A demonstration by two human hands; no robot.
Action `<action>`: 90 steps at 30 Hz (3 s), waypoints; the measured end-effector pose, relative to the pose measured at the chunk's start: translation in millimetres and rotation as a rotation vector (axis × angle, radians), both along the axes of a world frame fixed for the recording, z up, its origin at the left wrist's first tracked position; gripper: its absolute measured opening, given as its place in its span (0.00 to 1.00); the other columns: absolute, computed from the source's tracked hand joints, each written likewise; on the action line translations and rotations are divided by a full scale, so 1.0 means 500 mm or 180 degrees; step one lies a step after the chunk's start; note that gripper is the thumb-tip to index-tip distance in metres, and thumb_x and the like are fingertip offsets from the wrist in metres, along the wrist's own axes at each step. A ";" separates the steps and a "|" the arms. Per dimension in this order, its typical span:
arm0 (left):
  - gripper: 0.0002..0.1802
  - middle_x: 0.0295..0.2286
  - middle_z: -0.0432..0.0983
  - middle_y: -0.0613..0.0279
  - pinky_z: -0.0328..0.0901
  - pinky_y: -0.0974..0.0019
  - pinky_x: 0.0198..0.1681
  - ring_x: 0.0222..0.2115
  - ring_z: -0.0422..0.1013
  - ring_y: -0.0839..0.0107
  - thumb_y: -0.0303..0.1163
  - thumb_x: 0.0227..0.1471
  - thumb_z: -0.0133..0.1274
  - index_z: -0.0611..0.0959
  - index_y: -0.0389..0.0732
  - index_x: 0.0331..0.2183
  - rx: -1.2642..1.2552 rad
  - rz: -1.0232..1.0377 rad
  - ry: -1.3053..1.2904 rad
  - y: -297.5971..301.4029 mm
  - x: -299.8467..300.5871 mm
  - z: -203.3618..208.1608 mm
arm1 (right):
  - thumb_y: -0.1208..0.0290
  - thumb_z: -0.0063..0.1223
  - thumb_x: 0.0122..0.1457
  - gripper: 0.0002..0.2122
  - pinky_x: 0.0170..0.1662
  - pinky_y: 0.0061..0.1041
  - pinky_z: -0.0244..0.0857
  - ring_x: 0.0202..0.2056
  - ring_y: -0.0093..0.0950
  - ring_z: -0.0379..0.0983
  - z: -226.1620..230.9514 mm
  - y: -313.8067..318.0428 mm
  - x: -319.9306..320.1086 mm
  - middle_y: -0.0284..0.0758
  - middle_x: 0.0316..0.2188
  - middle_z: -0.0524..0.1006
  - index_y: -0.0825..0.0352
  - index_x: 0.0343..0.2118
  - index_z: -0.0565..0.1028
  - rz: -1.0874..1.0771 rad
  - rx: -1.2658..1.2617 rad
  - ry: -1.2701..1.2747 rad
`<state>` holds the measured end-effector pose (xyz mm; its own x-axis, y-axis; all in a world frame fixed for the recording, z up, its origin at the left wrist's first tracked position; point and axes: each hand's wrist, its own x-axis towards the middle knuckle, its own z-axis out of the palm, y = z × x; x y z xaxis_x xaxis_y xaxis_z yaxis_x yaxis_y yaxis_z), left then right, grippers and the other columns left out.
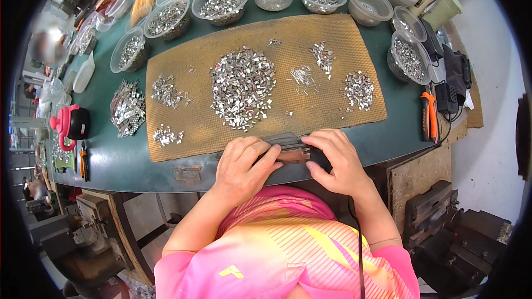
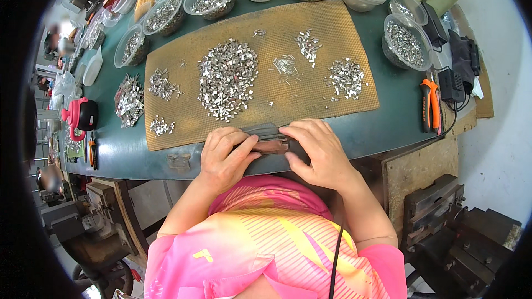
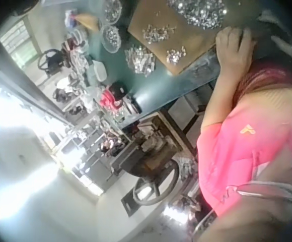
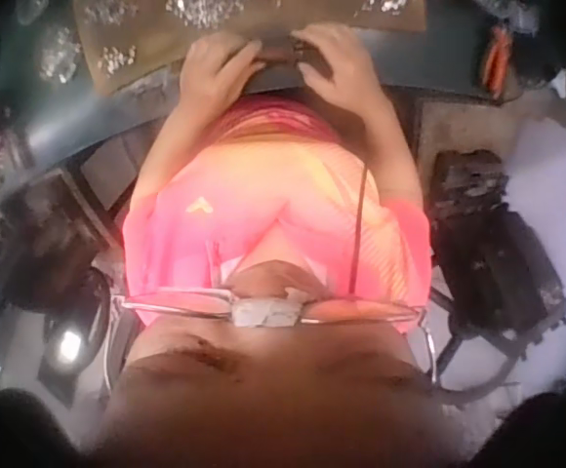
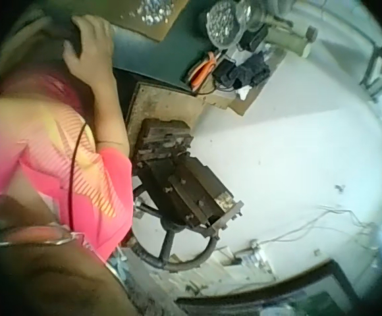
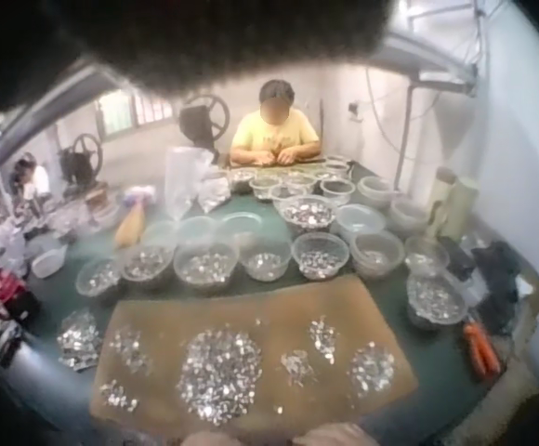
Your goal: The person selects small metal components from sorting trays, arranges them on a metal plate, and then uses a manual press to assemble them.
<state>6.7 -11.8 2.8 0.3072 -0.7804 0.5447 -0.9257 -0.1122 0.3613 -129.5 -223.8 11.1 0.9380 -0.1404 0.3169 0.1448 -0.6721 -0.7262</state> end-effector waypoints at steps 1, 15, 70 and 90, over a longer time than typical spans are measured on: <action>0.26 0.37 0.76 0.58 0.68 0.49 0.45 0.40 0.73 0.54 0.32 0.41 0.70 0.84 0.39 0.45 -0.0155 -0.0072 -0.0013 0.002 0.002 -0.002 | 0.76 0.61 0.52 0.19 0.53 0.40 0.65 0.49 0.43 0.72 0.003 -0.001 0.001 0.39 0.46 0.77 0.66 0.50 0.76 0.0037 -0.0111 0.0049; 0.33 0.54 0.66 0.48 0.58 0.42 0.63 0.61 0.61 0.48 0.55 0.68 0.40 0.67 0.36 0.57 -0.2039 0.1500 0.1518 0.253 -0.018 -0.077 | 0.67 0.69 0.51 0.22 0.53 0.38 0.65 0.49 0.39 0.73 -0.015 -0.010 0.001 0.35 0.47 0.78 0.64 0.50 0.79 0.0124 -0.0528 0.0043; 0.09 0.45 0.77 0.48 0.64 0.50 0.57 0.52 0.71 0.47 0.18 0.54 0.56 0.80 0.34 0.39 0.0069 0.2215 0.0026 0.255 0.336 0.053 | 0.64 0.64 0.51 0.18 0.45 0.36 0.74 0.38 0.37 0.82 0.092 -0.445 0.559 0.42 0.37 0.84 0.58 0.47 0.82 -0.0579 -0.0932 0.1964; 0.09 0.43 0.78 0.51 0.63 0.46 0.59 0.55 0.70 0.45 0.17 0.50 0.58 0.82 0.35 0.37 0.0141 0.1569 0.0027 0.161 0.261 0.087 | 0.72 0.63 0.59 0.10 0.25 0.20 0.69 0.23 0.18 0.72 0.167 -0.415 0.519 0.31 0.29 0.81 0.66 0.43 0.84 -0.0656 0.0871 0.1242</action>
<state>137.3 68.7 46.2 0.6497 -0.5634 0.5103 -0.7557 -0.5513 0.3535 130.1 -431.3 94.4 0.9232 -0.3635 -0.1250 -0.2872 -0.4361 -0.8528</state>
